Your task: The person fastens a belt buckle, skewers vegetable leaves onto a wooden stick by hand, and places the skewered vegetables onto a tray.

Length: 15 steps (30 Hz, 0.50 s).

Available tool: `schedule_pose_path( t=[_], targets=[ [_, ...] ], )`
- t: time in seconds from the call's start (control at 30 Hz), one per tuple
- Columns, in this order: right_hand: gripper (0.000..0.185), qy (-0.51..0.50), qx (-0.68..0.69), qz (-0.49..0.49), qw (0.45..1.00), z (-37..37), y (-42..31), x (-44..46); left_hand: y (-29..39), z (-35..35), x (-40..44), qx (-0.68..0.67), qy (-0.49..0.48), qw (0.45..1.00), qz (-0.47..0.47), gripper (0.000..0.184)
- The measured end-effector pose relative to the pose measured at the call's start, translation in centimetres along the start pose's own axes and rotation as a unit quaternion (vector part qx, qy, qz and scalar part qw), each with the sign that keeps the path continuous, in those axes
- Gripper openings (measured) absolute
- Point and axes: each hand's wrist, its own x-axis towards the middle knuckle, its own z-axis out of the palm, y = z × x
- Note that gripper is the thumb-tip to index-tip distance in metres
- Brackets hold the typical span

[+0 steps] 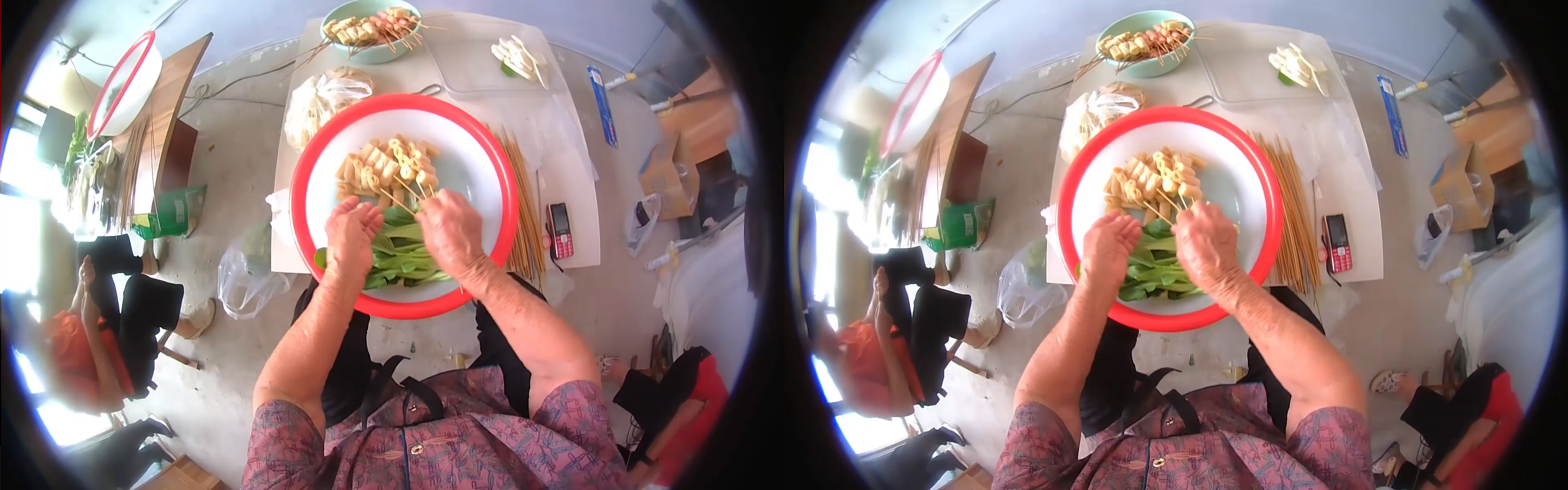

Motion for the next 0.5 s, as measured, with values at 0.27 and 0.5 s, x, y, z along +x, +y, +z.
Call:
schedule_pose_path(
  t=[0.27, 0.5],
  targets=[
    [0.031, -0.051, -0.07, 0.031, 0.996, 1.3, 0.3, -0.1, -2.8, 1.3, 2.4, -0.077, -0.016, 0.995, -0.053, 0.046],
    [0.016, -0.071, -0.081, 0.021, 0.994, 1.5, 0.3, 0.3, -3.3, 2.9, 3.0, -0.06, -0.027, 0.993, -0.098, 0.033]
  ],
)
